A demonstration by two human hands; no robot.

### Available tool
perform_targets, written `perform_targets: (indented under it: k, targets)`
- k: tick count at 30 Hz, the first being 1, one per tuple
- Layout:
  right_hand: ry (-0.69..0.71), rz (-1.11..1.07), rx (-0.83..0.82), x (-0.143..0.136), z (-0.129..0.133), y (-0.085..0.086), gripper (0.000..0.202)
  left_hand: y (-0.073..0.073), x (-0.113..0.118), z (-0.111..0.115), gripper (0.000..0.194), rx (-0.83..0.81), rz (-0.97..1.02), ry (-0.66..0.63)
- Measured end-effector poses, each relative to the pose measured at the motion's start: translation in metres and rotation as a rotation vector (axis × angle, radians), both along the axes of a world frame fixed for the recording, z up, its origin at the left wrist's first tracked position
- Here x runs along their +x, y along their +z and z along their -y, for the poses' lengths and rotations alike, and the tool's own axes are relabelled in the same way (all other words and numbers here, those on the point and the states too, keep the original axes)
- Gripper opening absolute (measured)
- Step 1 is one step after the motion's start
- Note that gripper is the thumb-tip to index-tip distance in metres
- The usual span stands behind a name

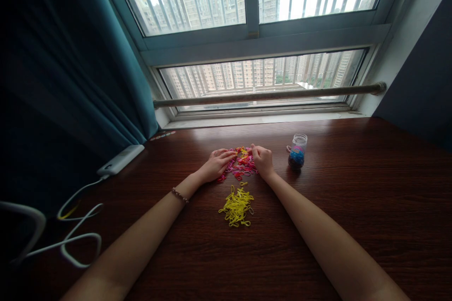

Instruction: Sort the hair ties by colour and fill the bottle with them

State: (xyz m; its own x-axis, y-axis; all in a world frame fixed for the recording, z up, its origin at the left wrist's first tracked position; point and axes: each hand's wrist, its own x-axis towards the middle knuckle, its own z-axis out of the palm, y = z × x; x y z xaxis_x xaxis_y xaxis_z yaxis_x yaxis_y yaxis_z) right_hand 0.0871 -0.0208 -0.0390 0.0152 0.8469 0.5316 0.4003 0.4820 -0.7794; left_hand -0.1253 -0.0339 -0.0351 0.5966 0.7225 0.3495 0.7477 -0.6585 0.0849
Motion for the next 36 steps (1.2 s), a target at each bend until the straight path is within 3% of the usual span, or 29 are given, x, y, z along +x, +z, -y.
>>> perform_targets:
  k: [6, 10, 14, 16, 18, 22, 24, 26, 30, 33, 36]
  targets:
    - [-0.004, -0.013, -0.010, 0.001, 0.002, 0.001, 0.045, -0.001, -0.002, -0.006, 0.025, 0.073, 0.326, -0.037]
    - [0.009, -0.083, -0.062, -0.001, 0.001, 0.001, 0.045, -0.003, -0.008, -0.010, 0.011, 0.088, 0.552, 0.100]
    - [0.080, -0.253, -0.227, -0.004, -0.001, 0.006, 0.045, -0.007, -0.012, -0.014, 0.012, 0.055, 0.684, 0.217]
    - [0.245, -0.359, -0.371, -0.003, 0.000, 0.014, 0.043, -0.009, -0.012, -0.015, 0.017, 0.027, 0.746, 0.235]
    - [0.516, -0.390, -0.529, 0.001, 0.005, 0.026, 0.040, -0.010, -0.012, -0.016, 0.020, 0.007, 0.776, 0.231]
    - [1.070, -0.080, -0.890, 0.011, 0.019, 0.049, 0.037, -0.007, -0.011, -0.015, 0.020, 0.014, 0.757, 0.216]
    - [1.201, 0.061, -1.005, 0.013, 0.023, 0.052, 0.041, -0.004, -0.010, -0.012, 0.018, 0.042, 0.734, 0.200]
    - [1.139, 0.028, -0.940, 0.012, 0.021, 0.048, 0.043, 0.001, -0.008, -0.009, 0.015, 0.066, 0.705, 0.178]
    - [0.598, -0.217, -0.481, 0.009, 0.005, 0.026, 0.042, 0.009, -0.005, -0.003, 0.012, 0.036, 0.650, 0.113]
    - [0.224, -0.101, -0.197, 0.010, -0.004, 0.014, 0.038, 0.014, 0.000, 0.002, 0.011, -0.061, 0.599, 0.015]
    - [0.099, 0.116, -0.026, 0.012, -0.006, 0.010, 0.033, 0.019, 0.010, 0.010, 0.012, -0.192, 0.565, -0.116]
